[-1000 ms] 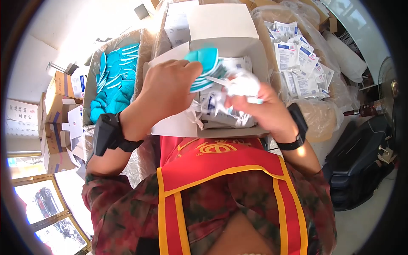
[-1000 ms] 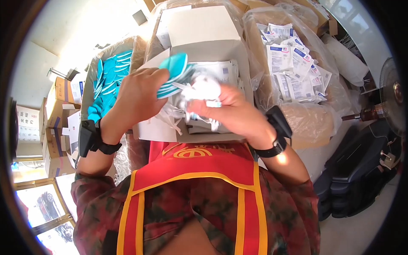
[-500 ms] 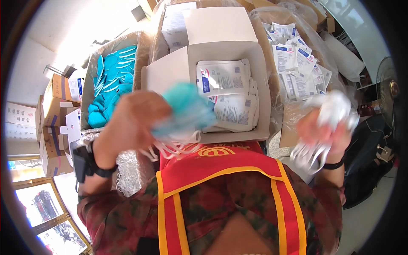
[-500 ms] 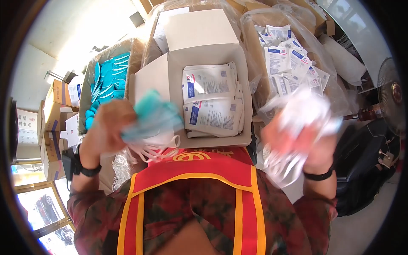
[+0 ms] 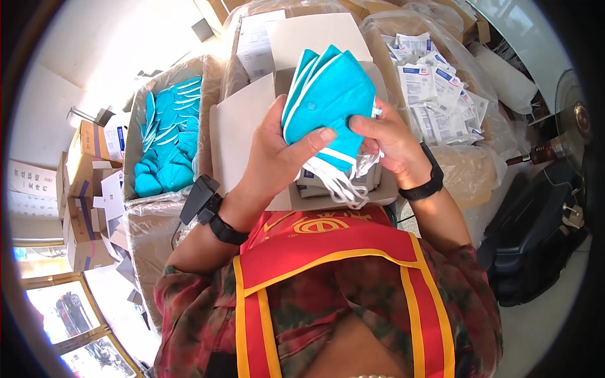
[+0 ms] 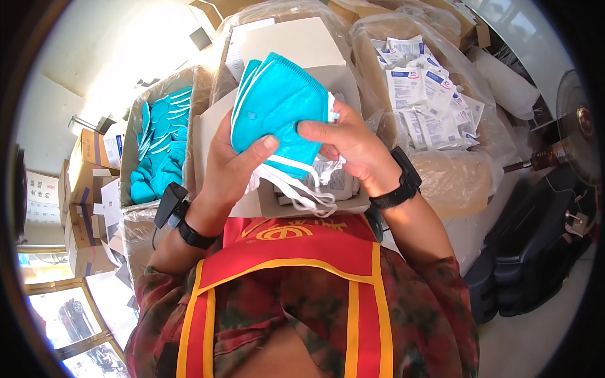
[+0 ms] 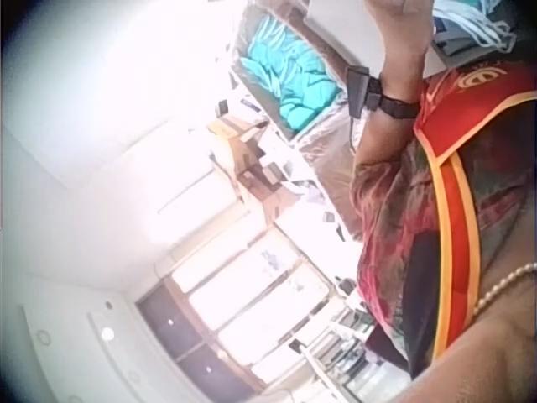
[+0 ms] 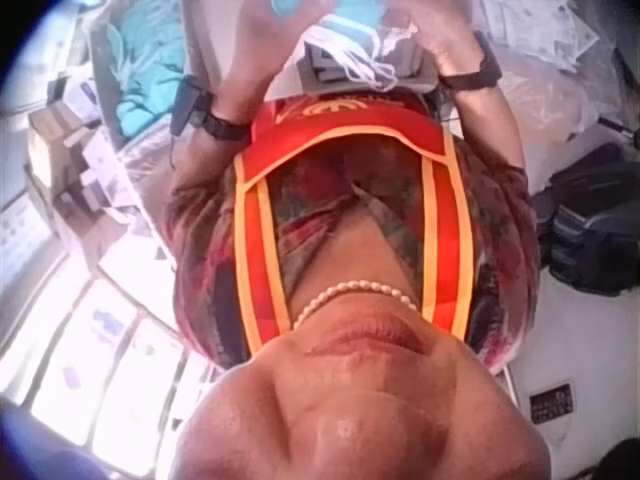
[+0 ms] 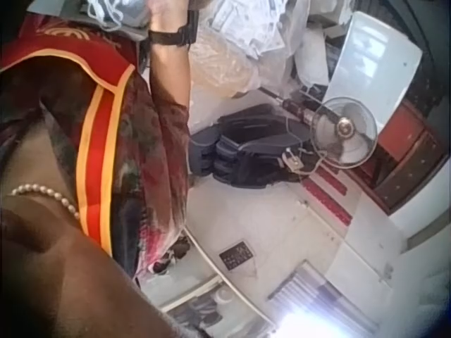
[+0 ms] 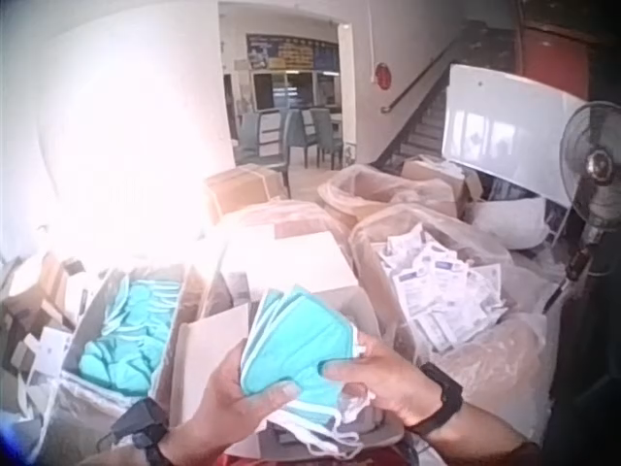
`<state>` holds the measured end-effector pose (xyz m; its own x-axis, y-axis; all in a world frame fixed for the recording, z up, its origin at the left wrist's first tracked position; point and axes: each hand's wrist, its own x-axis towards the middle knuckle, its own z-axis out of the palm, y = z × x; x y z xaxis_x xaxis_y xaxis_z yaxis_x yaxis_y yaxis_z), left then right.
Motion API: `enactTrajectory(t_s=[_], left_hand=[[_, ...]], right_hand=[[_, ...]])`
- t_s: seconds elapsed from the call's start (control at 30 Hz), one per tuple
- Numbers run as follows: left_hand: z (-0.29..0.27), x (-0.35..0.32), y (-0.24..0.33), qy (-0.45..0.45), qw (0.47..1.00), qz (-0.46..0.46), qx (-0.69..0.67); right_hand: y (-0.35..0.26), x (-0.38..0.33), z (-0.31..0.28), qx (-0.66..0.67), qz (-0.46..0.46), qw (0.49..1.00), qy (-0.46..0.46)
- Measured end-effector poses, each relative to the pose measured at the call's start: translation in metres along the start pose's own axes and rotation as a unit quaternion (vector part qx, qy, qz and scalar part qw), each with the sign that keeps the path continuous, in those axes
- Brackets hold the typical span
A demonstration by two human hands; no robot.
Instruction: The recorder is counting out teal face masks and placing them into clear plastic packaging bags before boxing them.
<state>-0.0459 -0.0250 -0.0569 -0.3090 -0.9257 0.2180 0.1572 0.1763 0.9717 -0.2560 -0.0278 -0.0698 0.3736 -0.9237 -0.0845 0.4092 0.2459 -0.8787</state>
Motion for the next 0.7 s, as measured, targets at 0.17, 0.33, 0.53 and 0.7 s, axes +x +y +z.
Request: enactTrajectory(t_s=[0.17, 0.33, 0.53, 0.7], left_hand=[[-0.048, 0.014, 0.015, -0.084, 0.943, 0.195, 0.258], [-0.022, 0.024, 0.054, -0.081, 0.656, 0.477, 0.58], [-0.018, 0.041, 0.055, -0.186, 0.672, 0.474, 0.538], [-0.025, 0.04, 0.054, -0.178, 0.694, 0.408, 0.565]], right_hand=[[-0.025, 0.0, -0.009, -0.015, -0.044, 0.998, 0.03], [-0.014, 0.009, -0.023, -0.022, -0.028, 0.999, -0.007], [-0.001, 0.008, 0.018, 0.142, 0.061, 0.979, 0.13], [0.036, -0.027, -0.004, 0.151, 0.101, 0.979, -0.093]])
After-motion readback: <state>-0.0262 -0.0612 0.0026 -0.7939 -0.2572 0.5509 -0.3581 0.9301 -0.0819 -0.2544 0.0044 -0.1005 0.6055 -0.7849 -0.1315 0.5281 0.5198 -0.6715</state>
